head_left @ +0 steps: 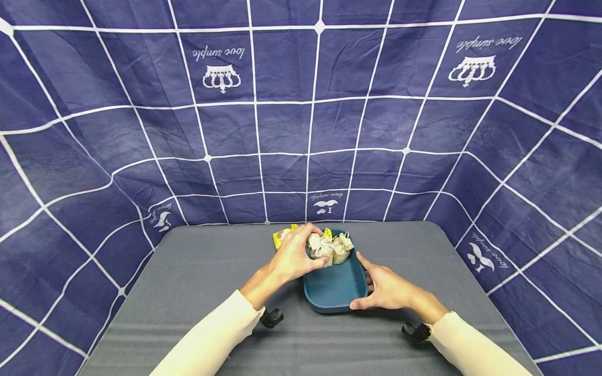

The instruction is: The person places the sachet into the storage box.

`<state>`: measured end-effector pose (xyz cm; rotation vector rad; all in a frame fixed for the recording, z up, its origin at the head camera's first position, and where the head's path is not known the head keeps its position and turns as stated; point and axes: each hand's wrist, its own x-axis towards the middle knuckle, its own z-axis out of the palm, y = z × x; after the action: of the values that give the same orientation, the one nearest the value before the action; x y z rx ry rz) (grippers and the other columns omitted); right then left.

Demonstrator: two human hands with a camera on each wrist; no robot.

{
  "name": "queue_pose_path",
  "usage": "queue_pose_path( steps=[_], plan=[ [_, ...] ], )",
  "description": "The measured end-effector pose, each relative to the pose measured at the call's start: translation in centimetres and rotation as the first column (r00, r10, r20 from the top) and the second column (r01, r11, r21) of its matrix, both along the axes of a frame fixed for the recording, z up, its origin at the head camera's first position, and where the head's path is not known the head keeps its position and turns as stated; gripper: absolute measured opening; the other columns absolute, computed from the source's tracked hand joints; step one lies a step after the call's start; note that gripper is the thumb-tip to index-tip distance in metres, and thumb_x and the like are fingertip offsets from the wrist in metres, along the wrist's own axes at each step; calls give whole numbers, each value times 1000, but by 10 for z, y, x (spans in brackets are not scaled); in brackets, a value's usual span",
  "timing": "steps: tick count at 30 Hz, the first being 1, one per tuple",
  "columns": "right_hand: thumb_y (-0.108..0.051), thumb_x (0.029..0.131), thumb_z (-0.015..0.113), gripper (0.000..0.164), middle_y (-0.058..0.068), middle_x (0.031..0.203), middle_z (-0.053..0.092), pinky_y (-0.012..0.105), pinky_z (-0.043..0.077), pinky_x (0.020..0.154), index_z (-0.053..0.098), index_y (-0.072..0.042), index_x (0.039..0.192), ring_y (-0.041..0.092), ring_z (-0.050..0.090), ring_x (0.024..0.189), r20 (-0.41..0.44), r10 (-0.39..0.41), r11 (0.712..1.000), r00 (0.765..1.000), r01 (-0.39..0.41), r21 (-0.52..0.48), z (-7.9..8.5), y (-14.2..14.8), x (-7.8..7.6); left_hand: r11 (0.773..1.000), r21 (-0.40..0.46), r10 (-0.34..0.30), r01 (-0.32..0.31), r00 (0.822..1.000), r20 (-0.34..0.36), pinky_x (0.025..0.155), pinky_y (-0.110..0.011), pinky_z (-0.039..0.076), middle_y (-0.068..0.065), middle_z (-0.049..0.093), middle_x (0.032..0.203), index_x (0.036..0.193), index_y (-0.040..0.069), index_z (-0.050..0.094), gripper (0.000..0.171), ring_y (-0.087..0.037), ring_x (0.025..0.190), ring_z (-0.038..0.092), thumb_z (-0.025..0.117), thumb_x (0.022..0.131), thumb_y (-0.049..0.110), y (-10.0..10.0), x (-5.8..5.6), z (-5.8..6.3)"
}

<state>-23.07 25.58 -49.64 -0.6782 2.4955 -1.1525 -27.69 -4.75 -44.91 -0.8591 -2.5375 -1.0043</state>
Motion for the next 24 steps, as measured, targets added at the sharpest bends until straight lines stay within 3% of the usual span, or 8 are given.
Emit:
queue_pose_path(
  steps=[6,13,24],
  plan=[
    [-36,87,105,146,31,140,79,29,70,93,6,16,179,24,87,113,-6,-4,1000,1000,4,-10,-2,2,0,998,-43,-35,35,999,5,100,-42,66,-10,82,127,131,11,73,59,-25,114,79,105,83,24,15,-1,-1],
    [-36,86,106,143,26,130,83,23,67,89,10,16,179,23,88,105,-40,-2,1000,999,1,-21,-3,2,0,997,-62,-52,52,999,7,94,-37,66,-9,81,123,133,12,74,61,-23,106,79,104,82,24,28,-3,-6],
    [-37,85,106,139,27,134,80,23,68,89,17,15,178,24,88,107,-77,-22,1000,997,21,-13,-3,2,3,994,-86,-62,66,997,52,98,-38,67,-11,80,122,137,11,66,68,-24,109,79,104,82,21,41,-8,-13]
  ],
)
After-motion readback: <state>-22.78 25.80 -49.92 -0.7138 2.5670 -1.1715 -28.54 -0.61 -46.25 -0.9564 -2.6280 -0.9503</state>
